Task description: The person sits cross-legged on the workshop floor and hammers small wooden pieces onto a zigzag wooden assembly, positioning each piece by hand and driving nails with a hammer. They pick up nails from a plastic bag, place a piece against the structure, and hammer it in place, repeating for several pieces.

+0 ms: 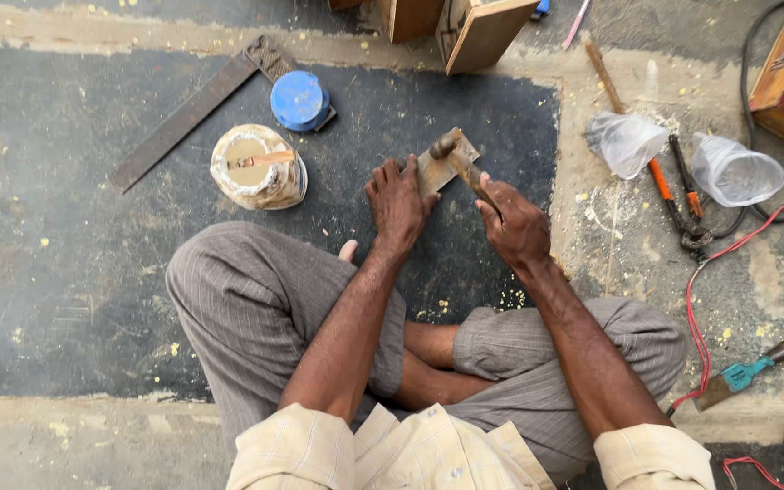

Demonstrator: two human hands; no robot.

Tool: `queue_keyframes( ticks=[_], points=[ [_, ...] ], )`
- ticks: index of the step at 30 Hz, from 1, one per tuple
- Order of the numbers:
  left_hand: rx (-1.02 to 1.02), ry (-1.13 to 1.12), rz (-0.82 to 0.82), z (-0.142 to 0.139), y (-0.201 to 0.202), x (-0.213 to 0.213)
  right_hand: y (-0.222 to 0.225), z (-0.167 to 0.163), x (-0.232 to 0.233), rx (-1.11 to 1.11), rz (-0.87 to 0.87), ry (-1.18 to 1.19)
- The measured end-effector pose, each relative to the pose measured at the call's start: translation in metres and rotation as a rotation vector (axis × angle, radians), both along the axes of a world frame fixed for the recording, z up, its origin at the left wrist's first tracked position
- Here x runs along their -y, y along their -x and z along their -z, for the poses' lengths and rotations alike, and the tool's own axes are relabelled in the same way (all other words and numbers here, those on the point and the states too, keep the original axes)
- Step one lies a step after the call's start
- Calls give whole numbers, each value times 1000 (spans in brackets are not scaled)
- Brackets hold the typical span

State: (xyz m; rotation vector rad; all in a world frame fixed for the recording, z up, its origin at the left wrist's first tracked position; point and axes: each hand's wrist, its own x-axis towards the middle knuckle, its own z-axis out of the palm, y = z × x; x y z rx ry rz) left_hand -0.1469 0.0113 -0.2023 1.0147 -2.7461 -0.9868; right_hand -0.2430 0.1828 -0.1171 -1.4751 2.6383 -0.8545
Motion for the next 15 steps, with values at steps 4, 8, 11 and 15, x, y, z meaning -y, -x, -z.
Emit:
queue_keyframes(
  ticks=[4,8,11,15],
  points=[
    [38,-31,19,8,4,3,-3,4,0,-28,46,116],
    [45,-33,16,6,4,2,-5,6,-1,126,120,-166],
    [66,-40,-2,3,3,1,-5,10,-2,-1,42,30],
    [44,-25,18,5,7,1,-3,15,-3,55,69,-29]
  ],
)
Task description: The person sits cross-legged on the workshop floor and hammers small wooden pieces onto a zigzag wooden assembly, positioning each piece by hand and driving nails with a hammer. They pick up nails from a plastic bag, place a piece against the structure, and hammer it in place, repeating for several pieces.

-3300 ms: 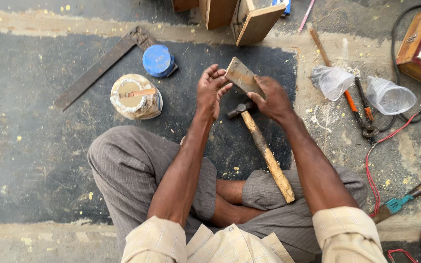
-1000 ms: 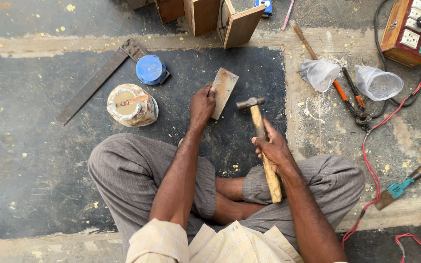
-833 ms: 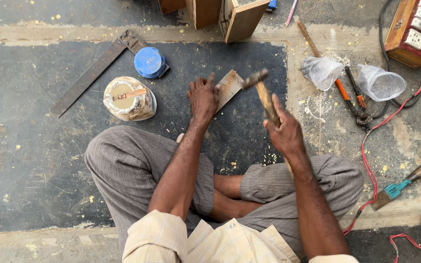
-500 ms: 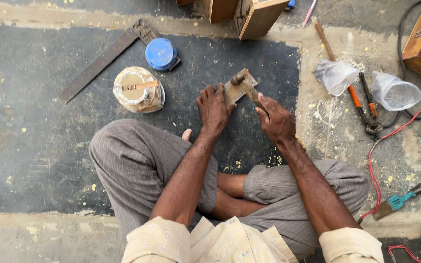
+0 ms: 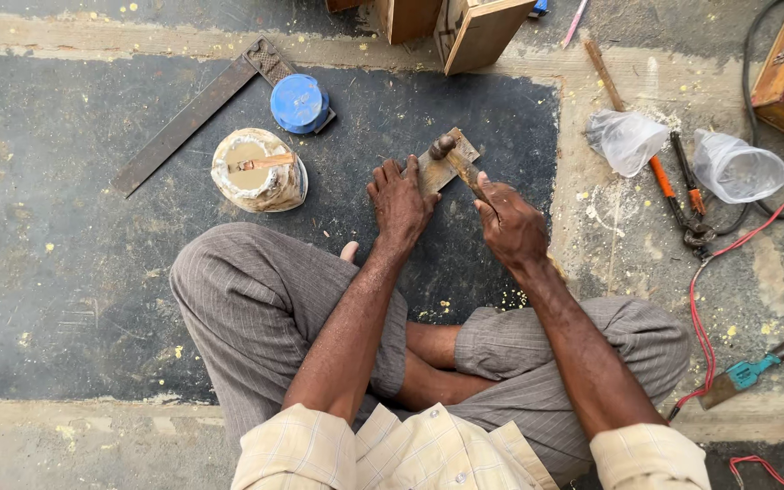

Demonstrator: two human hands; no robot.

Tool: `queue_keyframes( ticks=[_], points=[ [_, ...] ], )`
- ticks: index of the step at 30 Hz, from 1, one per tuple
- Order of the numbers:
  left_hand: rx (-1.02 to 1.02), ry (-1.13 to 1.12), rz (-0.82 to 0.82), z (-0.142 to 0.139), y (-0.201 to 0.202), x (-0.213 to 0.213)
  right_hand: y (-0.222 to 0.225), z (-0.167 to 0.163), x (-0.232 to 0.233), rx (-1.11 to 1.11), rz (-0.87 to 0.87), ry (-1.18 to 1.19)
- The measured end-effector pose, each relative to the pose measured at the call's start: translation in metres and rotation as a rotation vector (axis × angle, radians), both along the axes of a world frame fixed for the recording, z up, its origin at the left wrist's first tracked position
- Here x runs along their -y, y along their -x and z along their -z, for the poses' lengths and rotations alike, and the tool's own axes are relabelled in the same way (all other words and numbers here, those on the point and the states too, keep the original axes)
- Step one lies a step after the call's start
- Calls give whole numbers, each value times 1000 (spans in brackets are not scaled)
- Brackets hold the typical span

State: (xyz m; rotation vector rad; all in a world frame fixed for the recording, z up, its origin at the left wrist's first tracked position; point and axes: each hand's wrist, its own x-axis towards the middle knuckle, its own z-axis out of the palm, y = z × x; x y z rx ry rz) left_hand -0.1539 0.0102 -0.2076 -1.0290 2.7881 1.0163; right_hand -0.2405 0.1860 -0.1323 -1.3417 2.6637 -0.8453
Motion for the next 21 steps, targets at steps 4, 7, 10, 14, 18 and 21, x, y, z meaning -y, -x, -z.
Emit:
queue_keyframes(
  ticks=[4,7,10,14,18,21],
  points=[
    [-17,34,-7,3,1,0,-3,1,-4,-79,9,50],
    [11,39,19,3,-1,-1,-7,3,-7,-104,-19,159],
    [6,7,34,0,-1,1,-8,9,-8,-89,-27,45],
    [108,-41,96,-2,6,8,-4,21,-5,-98,-19,71],
    [139,-44,163,0,12,16,-4,29,-2,-51,19,31],
    [124,-11,191,1,13,18,-6,30,1,60,80,11]
  ],
)
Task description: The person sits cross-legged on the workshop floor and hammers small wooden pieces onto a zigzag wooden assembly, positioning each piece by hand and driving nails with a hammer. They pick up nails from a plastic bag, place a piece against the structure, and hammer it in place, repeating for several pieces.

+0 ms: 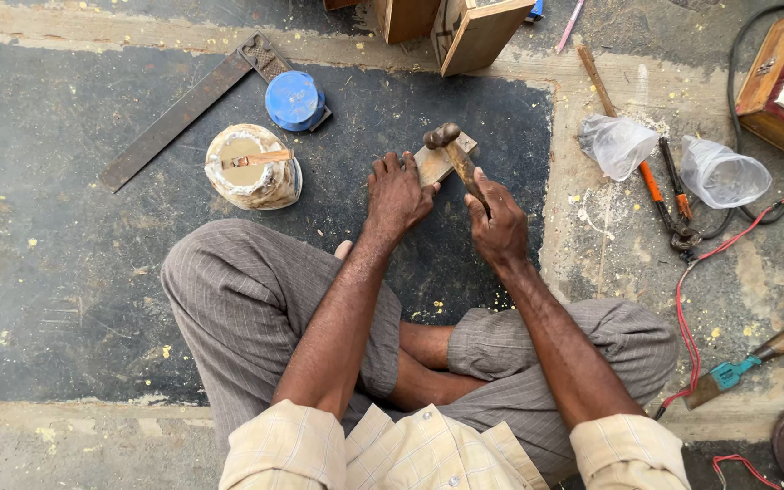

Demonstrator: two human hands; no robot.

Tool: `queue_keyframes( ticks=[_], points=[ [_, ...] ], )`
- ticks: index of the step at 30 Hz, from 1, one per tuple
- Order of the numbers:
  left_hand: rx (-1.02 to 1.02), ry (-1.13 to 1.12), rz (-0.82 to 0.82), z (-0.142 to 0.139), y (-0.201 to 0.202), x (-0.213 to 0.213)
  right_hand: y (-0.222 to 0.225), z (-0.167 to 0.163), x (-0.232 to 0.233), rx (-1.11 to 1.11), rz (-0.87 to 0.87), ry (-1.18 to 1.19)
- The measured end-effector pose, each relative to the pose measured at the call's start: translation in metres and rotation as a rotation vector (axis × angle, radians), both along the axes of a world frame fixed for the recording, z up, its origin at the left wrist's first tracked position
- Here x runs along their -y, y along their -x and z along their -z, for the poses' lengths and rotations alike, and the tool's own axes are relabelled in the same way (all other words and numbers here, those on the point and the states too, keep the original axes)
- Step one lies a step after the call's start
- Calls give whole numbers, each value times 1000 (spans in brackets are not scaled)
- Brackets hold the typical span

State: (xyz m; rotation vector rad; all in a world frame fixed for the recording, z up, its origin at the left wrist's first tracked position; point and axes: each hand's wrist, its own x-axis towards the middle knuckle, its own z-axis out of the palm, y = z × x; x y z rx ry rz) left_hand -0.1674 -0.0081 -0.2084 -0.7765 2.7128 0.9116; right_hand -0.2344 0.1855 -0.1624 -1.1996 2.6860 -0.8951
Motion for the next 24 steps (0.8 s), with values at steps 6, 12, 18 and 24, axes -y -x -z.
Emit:
queue_keyframes(
  ticks=[6,12,18,24],
  points=[
    [-47,57,-30,-6,-3,-8,1,-4,0,52,36,37],
    [-73,126,-41,-9,-8,-18,2,-3,-2,11,23,19],
    [-99,156,-69,-5,-9,-21,3,-8,-5,-62,-10,69],
    [-60,142,-96,-11,-11,-24,2,-17,-7,-84,-3,-28]
  ],
)
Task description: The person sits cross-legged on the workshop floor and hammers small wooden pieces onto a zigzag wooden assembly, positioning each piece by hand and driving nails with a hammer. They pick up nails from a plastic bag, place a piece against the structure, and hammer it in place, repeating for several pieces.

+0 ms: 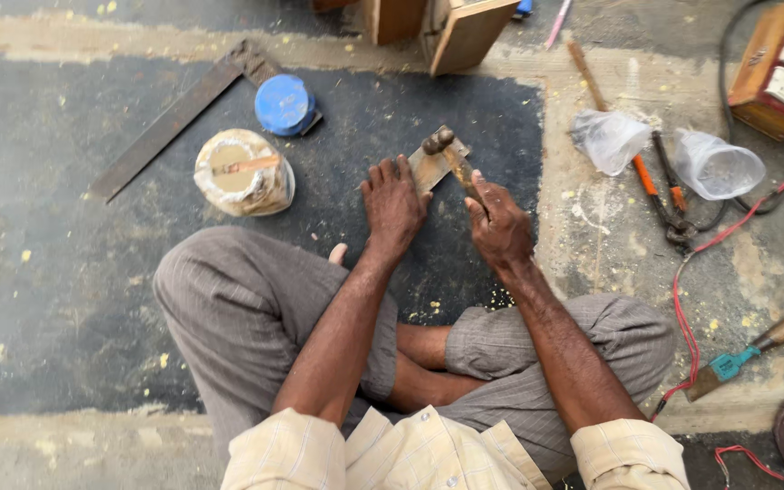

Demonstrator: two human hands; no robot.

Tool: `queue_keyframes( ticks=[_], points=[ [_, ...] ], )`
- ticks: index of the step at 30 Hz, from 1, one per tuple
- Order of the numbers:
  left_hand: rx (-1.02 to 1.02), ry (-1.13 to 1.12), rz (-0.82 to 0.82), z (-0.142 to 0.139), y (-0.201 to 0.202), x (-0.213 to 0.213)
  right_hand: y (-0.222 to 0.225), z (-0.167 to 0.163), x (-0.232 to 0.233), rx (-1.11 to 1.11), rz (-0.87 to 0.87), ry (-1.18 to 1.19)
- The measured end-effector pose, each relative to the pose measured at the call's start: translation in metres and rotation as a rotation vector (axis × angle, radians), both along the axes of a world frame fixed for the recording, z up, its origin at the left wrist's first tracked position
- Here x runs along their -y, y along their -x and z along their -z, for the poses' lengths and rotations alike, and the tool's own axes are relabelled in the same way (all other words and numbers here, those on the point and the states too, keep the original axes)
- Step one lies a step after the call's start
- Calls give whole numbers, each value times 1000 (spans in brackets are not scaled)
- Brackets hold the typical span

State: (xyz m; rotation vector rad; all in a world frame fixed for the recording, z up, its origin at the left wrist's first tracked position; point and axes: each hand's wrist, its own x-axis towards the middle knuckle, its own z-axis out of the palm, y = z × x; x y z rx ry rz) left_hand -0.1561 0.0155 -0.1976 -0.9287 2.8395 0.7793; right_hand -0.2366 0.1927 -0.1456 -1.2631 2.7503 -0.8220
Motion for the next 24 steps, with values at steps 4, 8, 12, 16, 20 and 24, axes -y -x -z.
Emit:
queue_keyframes(
  ticks=[4,8,12,16,20,24],
  points=[
    [-17,-22,-28,-6,1,-4,-3,-9,2,-37,-44,73],
    [9,-87,-50,-9,4,-3,0,-29,0,266,111,-80],
    [-60,-165,-219,-10,0,9,-9,-50,-17,963,417,55],
    [-275,-219,-253,-14,-2,16,-29,-53,-31,1298,499,6],
    [-208,-270,-199,-27,-3,13,35,-45,-26,502,403,-119],
    [-132,-243,-150,-40,-9,12,170,-36,-7,-7,390,13]
  ],
)
